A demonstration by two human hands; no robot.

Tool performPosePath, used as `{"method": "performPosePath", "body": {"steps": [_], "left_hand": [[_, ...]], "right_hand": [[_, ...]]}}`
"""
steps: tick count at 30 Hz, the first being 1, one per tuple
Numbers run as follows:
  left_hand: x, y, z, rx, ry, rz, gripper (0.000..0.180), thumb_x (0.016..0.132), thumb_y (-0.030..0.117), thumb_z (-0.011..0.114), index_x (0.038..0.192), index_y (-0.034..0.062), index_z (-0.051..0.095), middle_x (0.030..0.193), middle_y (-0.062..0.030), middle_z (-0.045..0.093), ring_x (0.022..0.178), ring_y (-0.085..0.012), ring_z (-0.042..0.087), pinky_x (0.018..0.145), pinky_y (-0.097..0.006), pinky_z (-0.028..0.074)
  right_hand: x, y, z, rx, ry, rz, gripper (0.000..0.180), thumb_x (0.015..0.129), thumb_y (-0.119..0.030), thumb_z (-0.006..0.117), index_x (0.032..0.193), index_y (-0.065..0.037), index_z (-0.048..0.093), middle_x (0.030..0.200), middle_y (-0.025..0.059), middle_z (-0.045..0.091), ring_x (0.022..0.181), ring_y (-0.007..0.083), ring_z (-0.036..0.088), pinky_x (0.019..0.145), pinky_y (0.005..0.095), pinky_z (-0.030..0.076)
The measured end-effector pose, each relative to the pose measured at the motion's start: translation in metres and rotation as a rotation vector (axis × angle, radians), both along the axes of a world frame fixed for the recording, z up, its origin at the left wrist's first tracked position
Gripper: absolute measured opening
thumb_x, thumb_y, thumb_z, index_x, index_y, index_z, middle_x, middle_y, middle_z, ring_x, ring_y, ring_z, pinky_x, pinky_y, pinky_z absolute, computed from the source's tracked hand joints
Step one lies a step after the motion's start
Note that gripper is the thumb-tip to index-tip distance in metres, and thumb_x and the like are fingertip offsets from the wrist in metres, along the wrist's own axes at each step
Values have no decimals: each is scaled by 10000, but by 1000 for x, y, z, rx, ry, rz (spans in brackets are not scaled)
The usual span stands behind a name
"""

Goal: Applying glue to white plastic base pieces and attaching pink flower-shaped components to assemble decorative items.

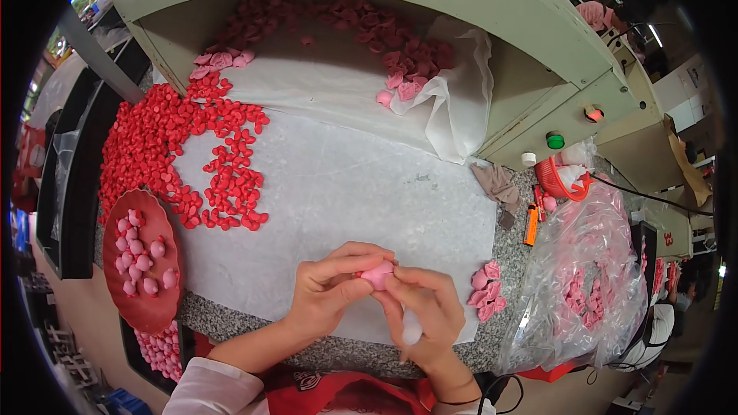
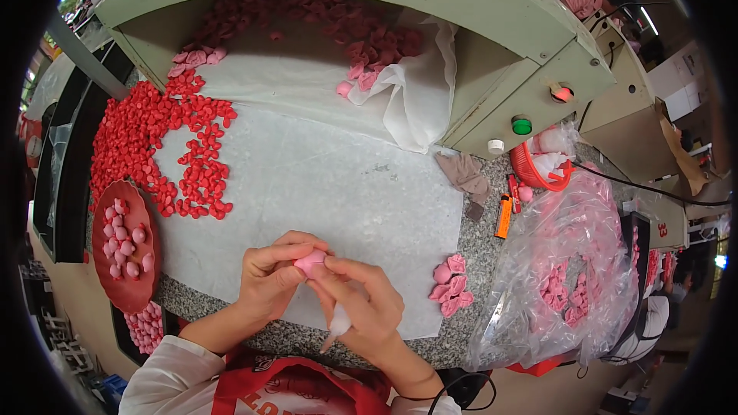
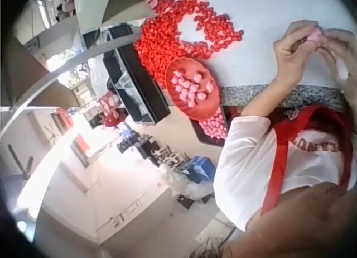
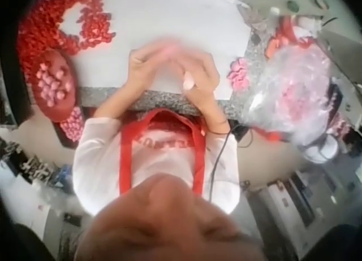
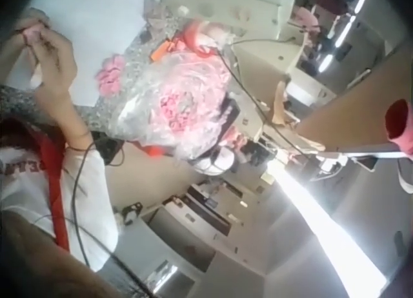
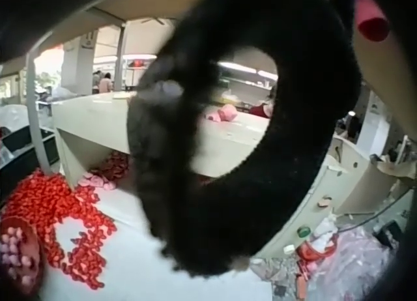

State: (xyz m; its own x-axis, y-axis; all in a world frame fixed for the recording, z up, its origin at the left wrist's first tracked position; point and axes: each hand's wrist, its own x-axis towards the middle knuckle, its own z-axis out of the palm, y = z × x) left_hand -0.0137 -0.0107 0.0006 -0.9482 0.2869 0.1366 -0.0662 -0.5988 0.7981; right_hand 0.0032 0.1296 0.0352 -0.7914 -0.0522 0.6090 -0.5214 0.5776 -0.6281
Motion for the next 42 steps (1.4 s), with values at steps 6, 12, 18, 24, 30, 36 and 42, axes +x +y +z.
{"method": "performPosePath", "body": {"steps": [6,12,18,24,30,36,42], "left_hand": [[-3,1,-4,191,-37,-109,277,809,14,541,1083,37,572,1120,-189,503,1037,-281,506,883,-389,417],[-3,2,-8,270,-25,-172,273,819,-19,507,1085,7,560,1125,-203,494,1031,-280,505,886,-393,414],[-1,1,-1,86,-119,-133,255,801,117,598,1047,51,596,1059,-173,554,1021,-281,526,879,-401,422],[-10,-10,16,-354,73,-105,389,621,52,746,979,3,603,994,-170,603,935,-249,581,808,-346,467],[-14,-12,19,-422,223,-64,348,606,27,750,932,29,628,928,-100,636,891,-188,601,783,-301,478],[-16,-18,23,-540,277,-118,349,605,17,748,932,33,628,954,-96,620,886,-194,594,776,-302,477],[-3,-6,15,-185,-66,-196,320,700,33,686,1001,20,578,969,-102,592,918,-212,580,804,-317,480]], "right_hand": [[0,14,-1,-500,-467,117,367,559,52,756,862,-30,565,841,50,504,704,118,525,625,228,435],[-1,16,1,-489,-466,161,305,559,36,762,791,-29,575,817,43,515,704,115,517,620,232,426],[-2,18,2,-520,-477,164,281,556,23,768,766,-27,588,798,49,549,717,123,525,628,236,430],[-6,27,5,-528,-593,209,278,561,23,767,769,-22,589,793,53,565,719,123,534,632,236,435],[-3,25,4,-605,-660,226,272,553,30,767,754,-23,593,768,60,576,707,125,544,617,234,438],[-6,25,6,-462,-557,272,258,550,30,766,737,-23,596,752,67,585,693,132,558,612,232,438],[1,19,4,-468,-481,247,305,555,18,769,794,-19,583,787,74,566,675,130,552,601,232,439]]}}
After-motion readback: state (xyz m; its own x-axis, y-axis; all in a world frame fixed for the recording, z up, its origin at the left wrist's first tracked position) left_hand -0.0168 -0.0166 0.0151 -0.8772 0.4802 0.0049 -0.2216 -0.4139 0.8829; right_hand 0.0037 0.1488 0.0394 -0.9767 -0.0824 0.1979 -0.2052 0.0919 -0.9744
